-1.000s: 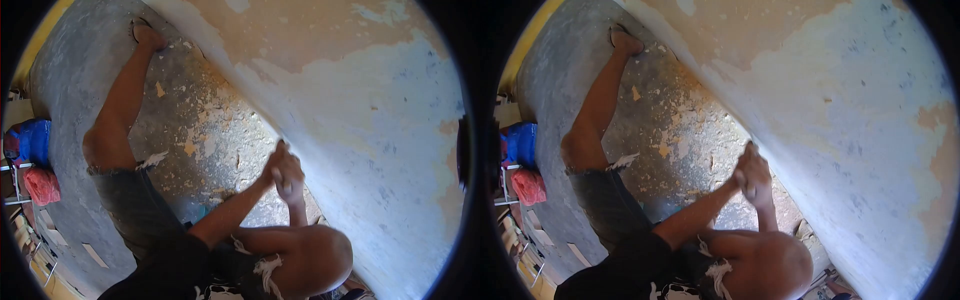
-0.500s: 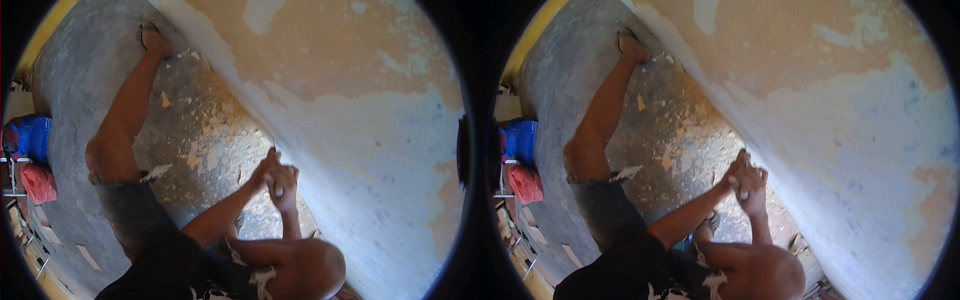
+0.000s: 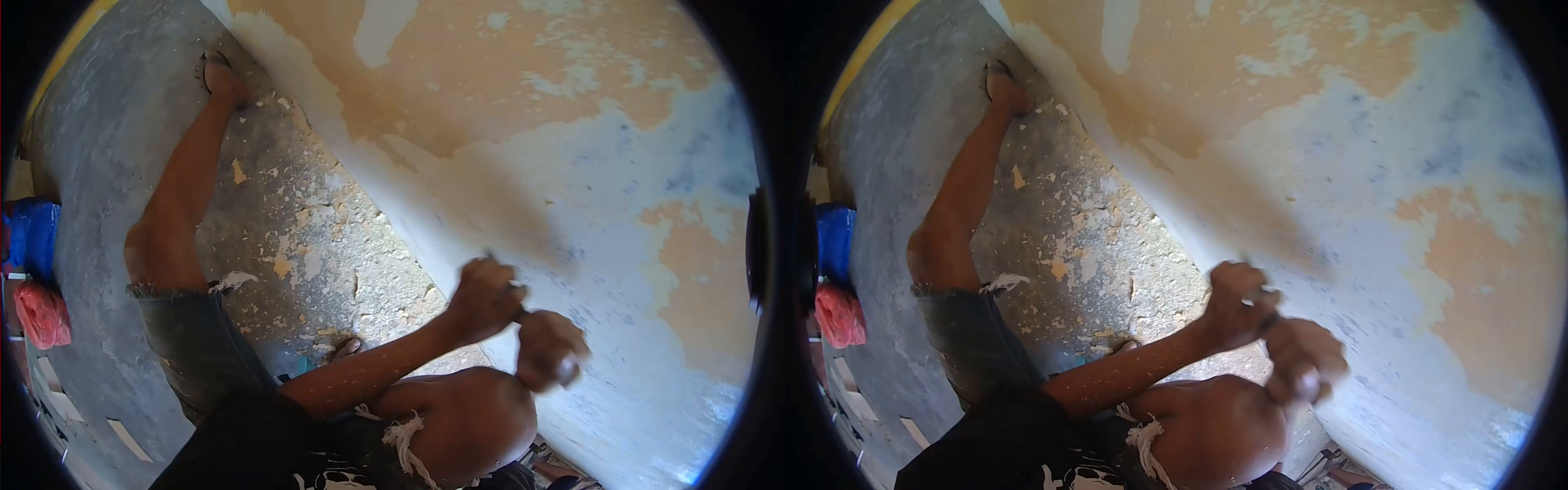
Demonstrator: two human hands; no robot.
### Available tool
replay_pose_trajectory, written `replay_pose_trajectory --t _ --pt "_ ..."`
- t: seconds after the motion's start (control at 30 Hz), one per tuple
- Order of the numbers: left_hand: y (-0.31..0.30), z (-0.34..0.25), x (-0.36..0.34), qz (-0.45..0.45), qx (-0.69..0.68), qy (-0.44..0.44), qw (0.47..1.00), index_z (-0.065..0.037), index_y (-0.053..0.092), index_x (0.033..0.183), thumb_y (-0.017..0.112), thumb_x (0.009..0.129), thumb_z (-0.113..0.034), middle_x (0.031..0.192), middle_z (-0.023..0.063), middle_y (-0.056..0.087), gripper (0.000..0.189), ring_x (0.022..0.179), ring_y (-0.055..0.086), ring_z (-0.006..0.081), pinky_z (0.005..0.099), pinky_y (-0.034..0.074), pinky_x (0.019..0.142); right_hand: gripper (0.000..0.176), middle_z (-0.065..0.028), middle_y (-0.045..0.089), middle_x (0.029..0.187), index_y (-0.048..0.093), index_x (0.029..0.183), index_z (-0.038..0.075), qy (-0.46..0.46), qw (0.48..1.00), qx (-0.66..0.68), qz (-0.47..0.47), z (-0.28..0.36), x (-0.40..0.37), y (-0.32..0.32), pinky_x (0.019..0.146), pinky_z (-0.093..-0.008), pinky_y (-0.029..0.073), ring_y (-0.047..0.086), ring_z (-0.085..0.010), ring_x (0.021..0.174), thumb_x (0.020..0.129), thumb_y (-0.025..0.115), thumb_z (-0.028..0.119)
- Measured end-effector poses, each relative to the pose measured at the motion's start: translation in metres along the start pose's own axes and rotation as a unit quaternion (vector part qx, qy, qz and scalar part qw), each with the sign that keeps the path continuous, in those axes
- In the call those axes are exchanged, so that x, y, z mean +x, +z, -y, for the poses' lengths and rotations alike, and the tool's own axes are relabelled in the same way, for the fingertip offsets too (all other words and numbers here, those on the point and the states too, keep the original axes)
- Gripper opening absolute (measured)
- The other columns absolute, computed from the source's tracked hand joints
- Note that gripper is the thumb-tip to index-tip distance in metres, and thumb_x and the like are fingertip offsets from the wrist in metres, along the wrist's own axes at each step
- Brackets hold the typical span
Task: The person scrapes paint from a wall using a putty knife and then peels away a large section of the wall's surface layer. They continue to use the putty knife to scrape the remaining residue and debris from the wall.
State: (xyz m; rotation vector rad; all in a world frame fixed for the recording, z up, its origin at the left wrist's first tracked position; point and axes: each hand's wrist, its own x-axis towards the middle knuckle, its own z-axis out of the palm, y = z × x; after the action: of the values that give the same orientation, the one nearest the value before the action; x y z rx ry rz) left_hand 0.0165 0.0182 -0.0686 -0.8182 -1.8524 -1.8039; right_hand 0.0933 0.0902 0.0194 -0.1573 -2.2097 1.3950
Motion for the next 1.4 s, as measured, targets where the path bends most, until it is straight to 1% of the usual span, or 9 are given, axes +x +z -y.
replay_pose_trajectory --t 0.03,0.27,0.37,0.57,0.63,0.73,0.97,1.27,1.4 --pt "0.007 -0.014 0.022 0.006 -0.032 0.066 0.997 -0.017 0.059 0.096 0.075 0.064 -0.024 0.103 0.0052 0.056 0.036 0.092 0.050 0.0264 0.0459 0.040 0.082 0.025 -0.0064 0.053 0.056 0.049 0.060 0.010 -0.157 0.980 0.122 -0.002 0.036 0.026 0.008 0.052 -0.0309 0.042 0.054 -0.0195 0.052 0.083 0.052 0.018" --pt "0.014 -0.112 0.106 -0.099 -0.108 0.216 0.965 -0.014 0.052 0.078 0.063 0.076 -0.017 0.081 0.0001 0.051 0.011 0.095 0.050 0.0198 0.0436 0.044 0.100 0.036 0.0025 0.028 0.043 0.027 0.052 0.017 -0.316 0.946 0.062 -0.023 0.152 0.045 -0.012 0.045 -0.0278 0.026 0.026 -0.0098 0.038 0.084 0.043 0.011" --pt "0.014 -0.115 0.113 -0.107 -0.162 0.216 0.957 -0.010 0.050 0.068 0.063 0.073 -0.015 0.073 0.0021 0.047 0.015 0.090 0.052 0.0210 0.0444 0.045 0.101 0.038 0.0011 0.032 0.044 0.029 0.052 0.017 -0.278 0.960 0.026 0.008 0.157 0.045 -0.014 0.049 -0.0257 0.031 0.032 -0.0107 0.040 0.087 0.043 0.014" --pt "0.032 -0.066 0.085 -0.084 -0.159 0.193 0.965 -0.014 0.043 0.061 0.065 0.061 -0.012 0.062 -0.0016 0.038 0.022 0.060 0.044 0.0171 0.0322 0.038 0.059 0.047 0.0003 0.037 0.040 0.034 0.052 0.011 -0.238 0.971 -0.001 -0.034 0.097 0.040 -0.007 0.041 -0.0256 0.036 0.041 -0.0132 0.036 0.093 0.053 0.023" --pt "0.027 -0.081 0.093 -0.116 -0.202 0.238 0.943 -0.015 0.043 0.061 0.065 0.060 -0.014 0.061 -0.0025 0.038 0.022 0.058 0.043 0.0160 0.0323 0.035 0.057 0.048 0.0001 0.040 0.040 0.033 0.049 0.011 -0.320 0.944 -0.025 0.081 0.114 0.037 -0.011 0.040 -0.0242 0.034 0.041 -0.0117 0.035 0.092 0.055 0.020" --pt "0.030 -0.060 0.084 -0.073 -0.167 0.208 0.961 -0.016 0.043 0.061 0.065 0.061 -0.013 0.061 -0.0037 0.036 0.022 0.059 0.044 0.0144 0.0296 0.036 0.057 0.050 0.0031 0.035 0.039 0.028 0.049 0.014 -0.245 0.956 -0.140 -0.080 0.086 0.038 -0.004 0.037 -0.0266 0.030 0.036 -0.0110 0.033 0.091 0.055 0.023" --pt "0.026 -0.048 0.069 -0.016 -0.182 0.237 0.954 -0.016 0.047 0.067 0.068 0.066 -0.018 0.070 -0.0022 0.042 0.021 0.069 0.046 0.0161 0.0315 0.039 0.067 0.045 0.0007 0.039 0.040 0.034 0.050 0.010 -0.350 0.935 -0.054 0.011 0.074 0.041 0.007 0.036 -0.0248 0.032 0.039 -0.0135 0.033 0.089 0.056 0.018" --pt "0.025 -0.035 0.076 -0.042 -0.156 0.255 0.953 -0.015 0.038 0.063 0.064 0.061 -0.019 0.069 -0.0010 0.039 0.026 0.068 0.046 0.0183 0.0318 0.039 0.065 0.052 -0.0003 0.044 0.045 0.037 0.051 0.010 -0.213 0.968 -0.051 0.123 0.092 0.033 0.001 0.041 -0.0298 0.038 0.044 -0.0165 0.039 0.091 0.060 0.034" --pt "0.022 -0.057 0.082 -0.037 -0.201 0.260 0.944 -0.015 0.037 0.061 0.064 0.059 -0.018 0.066 -0.0015 0.038 0.027 0.067 0.045 0.0179 0.0317 0.039 0.064 0.054 0.0008 0.044 0.045 0.037 0.050 0.009 -0.207 0.975 -0.081 -0.033 0.103 0.029 0.012 0.040 -0.0297 0.037 0.044 -0.0162 0.039 0.092 0.059 0.035"
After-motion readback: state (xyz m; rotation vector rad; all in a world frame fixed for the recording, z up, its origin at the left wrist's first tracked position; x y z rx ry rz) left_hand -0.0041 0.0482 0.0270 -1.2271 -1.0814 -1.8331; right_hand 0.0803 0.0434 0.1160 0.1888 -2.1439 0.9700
